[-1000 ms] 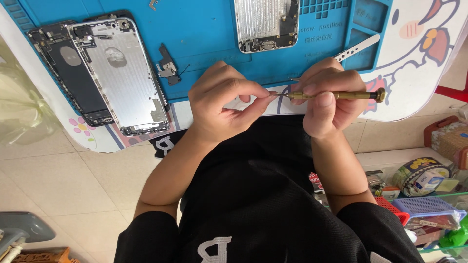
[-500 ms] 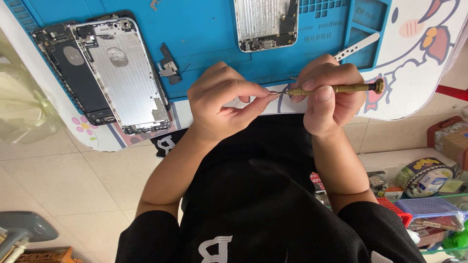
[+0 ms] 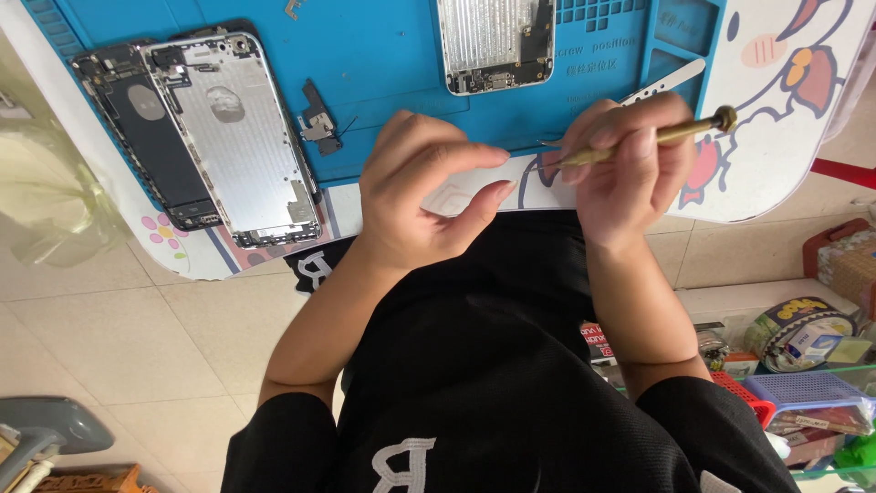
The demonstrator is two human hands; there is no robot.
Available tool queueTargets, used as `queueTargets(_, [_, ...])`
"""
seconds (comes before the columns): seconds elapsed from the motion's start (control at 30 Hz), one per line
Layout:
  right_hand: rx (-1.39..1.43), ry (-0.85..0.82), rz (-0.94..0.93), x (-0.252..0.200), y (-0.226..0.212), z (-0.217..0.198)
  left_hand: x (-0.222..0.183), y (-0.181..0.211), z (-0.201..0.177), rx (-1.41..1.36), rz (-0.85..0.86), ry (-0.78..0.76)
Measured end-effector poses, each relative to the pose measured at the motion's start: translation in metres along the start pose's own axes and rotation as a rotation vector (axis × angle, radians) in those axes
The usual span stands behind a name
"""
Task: The user is repairing a mobile phone by handling internal components and using a screwdriver.
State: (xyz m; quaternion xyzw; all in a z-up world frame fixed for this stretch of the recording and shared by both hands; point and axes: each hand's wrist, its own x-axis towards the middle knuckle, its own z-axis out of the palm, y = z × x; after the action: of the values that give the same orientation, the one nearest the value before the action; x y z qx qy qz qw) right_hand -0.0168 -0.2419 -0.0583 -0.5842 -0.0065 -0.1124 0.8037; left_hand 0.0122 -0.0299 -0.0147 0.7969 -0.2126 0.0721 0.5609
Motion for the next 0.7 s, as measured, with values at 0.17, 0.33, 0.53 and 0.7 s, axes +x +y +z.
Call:
queueTargets(0.17, [0.179,0.114,0.191,0.026,-0.022,0.002,-0.002,0.000,0.002,0.327,-0.043,-0.069])
queueTargets(0.33, [-0.324,-0.148,0.168,0.034,-0.031,0.002,-0.002,-0.005,0.008,0.556,-0.103,-0.118])
queueTargets(0.53, [-0.614,-0.218,-0.032,0.038,-0.014,0.002,0.003,-0.006,0.007,0.582,-0.136,-0.197])
queueTargets(0.7, [-0.720,-0.246,-0.063,0.042,-0.015,0.008,0.001,-0.009,0.007,0.601,-0.151,-0.222])
